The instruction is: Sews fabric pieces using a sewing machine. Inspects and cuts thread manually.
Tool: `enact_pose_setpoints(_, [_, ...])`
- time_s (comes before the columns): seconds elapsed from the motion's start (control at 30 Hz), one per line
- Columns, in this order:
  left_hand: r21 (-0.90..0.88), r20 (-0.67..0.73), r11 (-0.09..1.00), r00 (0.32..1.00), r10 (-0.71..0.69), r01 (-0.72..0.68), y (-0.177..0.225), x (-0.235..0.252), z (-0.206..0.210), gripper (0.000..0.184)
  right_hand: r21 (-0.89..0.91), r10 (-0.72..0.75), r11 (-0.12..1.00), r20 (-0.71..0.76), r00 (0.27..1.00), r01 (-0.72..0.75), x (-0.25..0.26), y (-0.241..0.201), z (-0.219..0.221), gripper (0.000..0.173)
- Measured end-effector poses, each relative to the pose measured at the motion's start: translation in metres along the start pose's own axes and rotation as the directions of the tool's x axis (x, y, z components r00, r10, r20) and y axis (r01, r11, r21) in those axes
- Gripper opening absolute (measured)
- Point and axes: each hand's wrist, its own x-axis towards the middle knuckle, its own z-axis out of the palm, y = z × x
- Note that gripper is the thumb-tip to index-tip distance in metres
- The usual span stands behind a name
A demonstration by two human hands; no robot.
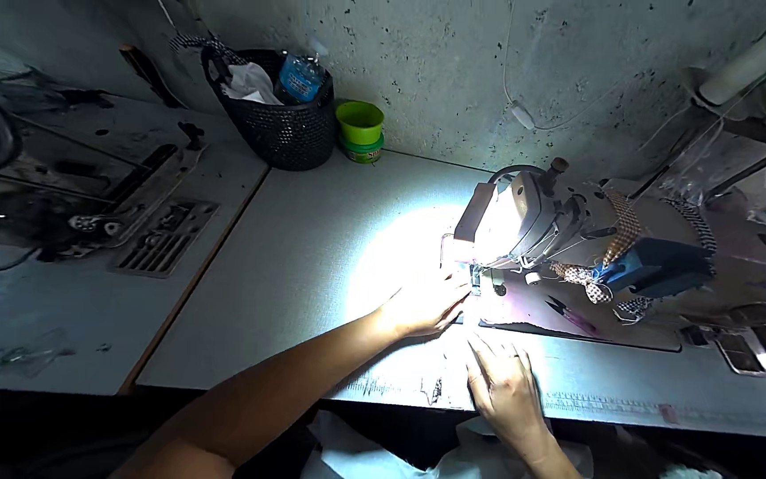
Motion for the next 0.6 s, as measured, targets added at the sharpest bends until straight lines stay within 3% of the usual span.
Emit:
enact_pose_setpoints(0.2, [0.218,-0.058,0.950,0.975,-0.214,0.221,-0.035,0.010,-0.021,0.036,-0.026,0.073,0.997,-0.041,0.996,-0.074,-0.003,-0.001,0.001,0.049])
enact_pose_setpoints(0.3, [-0.013,-0.116,0.942,0.935,-0.336,0.337,-0.023,0.022,-0.021,0.038,-0.007,0.079,0.997,-0.047,0.996,-0.080,-0.001,-0.002,0.003,0.052])
enact_pose_setpoints(0.43, [-0.221,-0.010,0.925,0.948,-0.319,0.309,-0.013,0.037,-0.009,0.025,0.006,0.071,0.997,-0.054,0.996,-0.071,0.001,-0.001,0.003,0.050])
enact_pose_setpoints(0.6, [0.030,0.138,0.952,0.942,-0.305,0.304,-0.025,0.044,-0.017,0.038,0.009,0.074,0.997,-0.046,0.996,-0.074,-0.001,0.000,0.003,0.050])
